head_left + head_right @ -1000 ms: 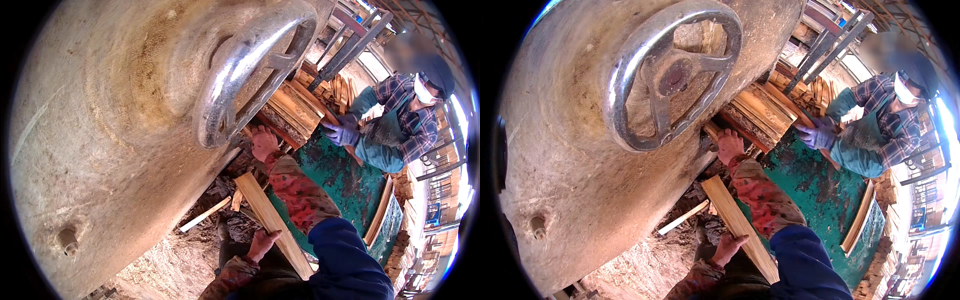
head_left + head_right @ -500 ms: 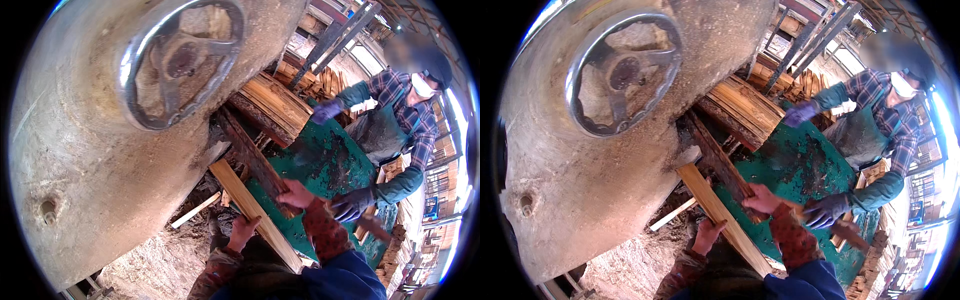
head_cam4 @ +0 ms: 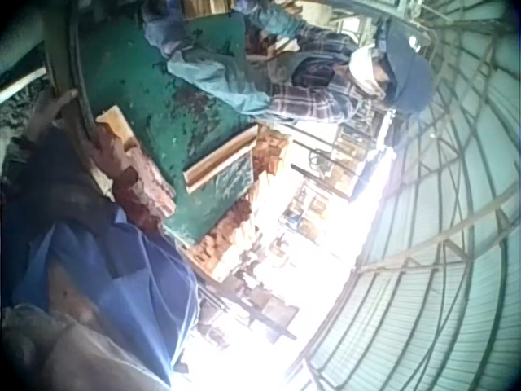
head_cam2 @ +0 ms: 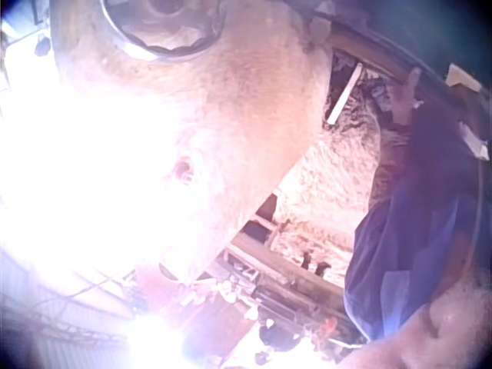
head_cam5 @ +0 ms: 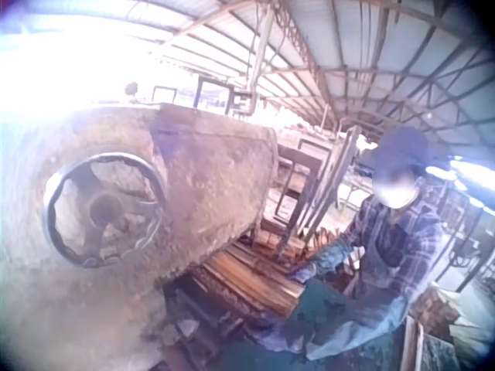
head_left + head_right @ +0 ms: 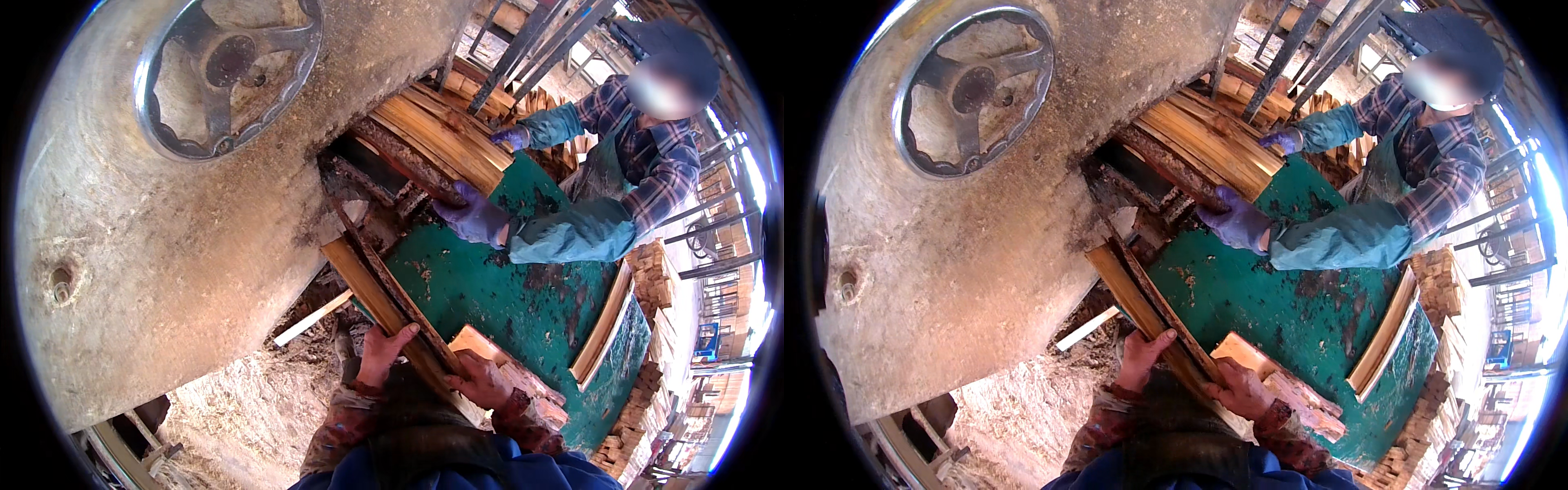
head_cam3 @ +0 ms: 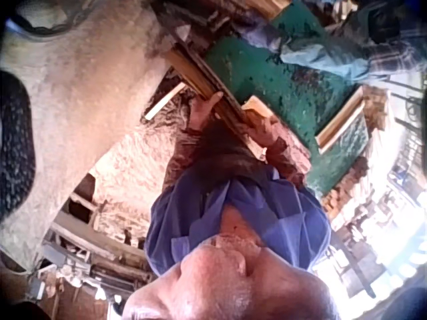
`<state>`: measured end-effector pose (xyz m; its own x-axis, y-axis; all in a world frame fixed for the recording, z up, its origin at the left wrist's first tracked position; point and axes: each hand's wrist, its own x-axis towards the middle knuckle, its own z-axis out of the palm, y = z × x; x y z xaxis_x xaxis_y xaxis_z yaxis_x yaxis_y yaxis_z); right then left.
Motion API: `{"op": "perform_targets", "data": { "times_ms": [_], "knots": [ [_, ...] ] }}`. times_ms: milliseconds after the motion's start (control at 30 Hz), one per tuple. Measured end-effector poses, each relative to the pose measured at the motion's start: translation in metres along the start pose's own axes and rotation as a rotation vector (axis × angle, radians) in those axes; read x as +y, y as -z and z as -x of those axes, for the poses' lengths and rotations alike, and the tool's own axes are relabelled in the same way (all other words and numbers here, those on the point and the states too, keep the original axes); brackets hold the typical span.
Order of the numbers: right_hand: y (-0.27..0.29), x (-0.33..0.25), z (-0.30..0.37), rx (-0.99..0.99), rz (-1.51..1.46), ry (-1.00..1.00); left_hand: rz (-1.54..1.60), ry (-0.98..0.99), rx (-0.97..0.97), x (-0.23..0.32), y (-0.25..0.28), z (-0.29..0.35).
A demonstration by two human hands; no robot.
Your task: The person picks up cut wooden planks from a green table and stacks them in a nearby pile. The person repeatedly handles individual planks, aligns them, and places them into a growing stack of processed wood.
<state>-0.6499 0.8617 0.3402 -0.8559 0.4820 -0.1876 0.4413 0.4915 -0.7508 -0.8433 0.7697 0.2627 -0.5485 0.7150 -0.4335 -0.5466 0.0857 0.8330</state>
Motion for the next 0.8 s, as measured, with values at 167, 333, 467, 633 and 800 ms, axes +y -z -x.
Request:
{"op": "perform_targets", "data": {
  "times_ms": [167, 333, 467, 633, 800],
  "knots": [
    [0.011, 0.022, 0.008, -0.142, -0.078, -0.29, -0.033, 0.088, 0.054, -0.007, 0.004, 0.001],
    [0.016, 0.016, 0.006, -0.069, -0.098, -0.283, -0.09, 0.089, 0.065, -0.023, 0.012, -0.005],
    [-0.001, 0.004, 0.01, 0.027, 0.094, -0.116, 0.012, 0.144, -0.028, -0.02, 0.016, -0.003],
    [-0.012, 0.015, 0.036, 0.051, 0.257, -0.071, 0.229, 0.332, -0.082, -0.002, 0.015, 0.006],
    [-0.016, 0.012, 0.047, 0.02, 0.264, -0.007, 0.065, 0.281, -0.037, -0.01, 0.02, 0.003]
  ]
}}
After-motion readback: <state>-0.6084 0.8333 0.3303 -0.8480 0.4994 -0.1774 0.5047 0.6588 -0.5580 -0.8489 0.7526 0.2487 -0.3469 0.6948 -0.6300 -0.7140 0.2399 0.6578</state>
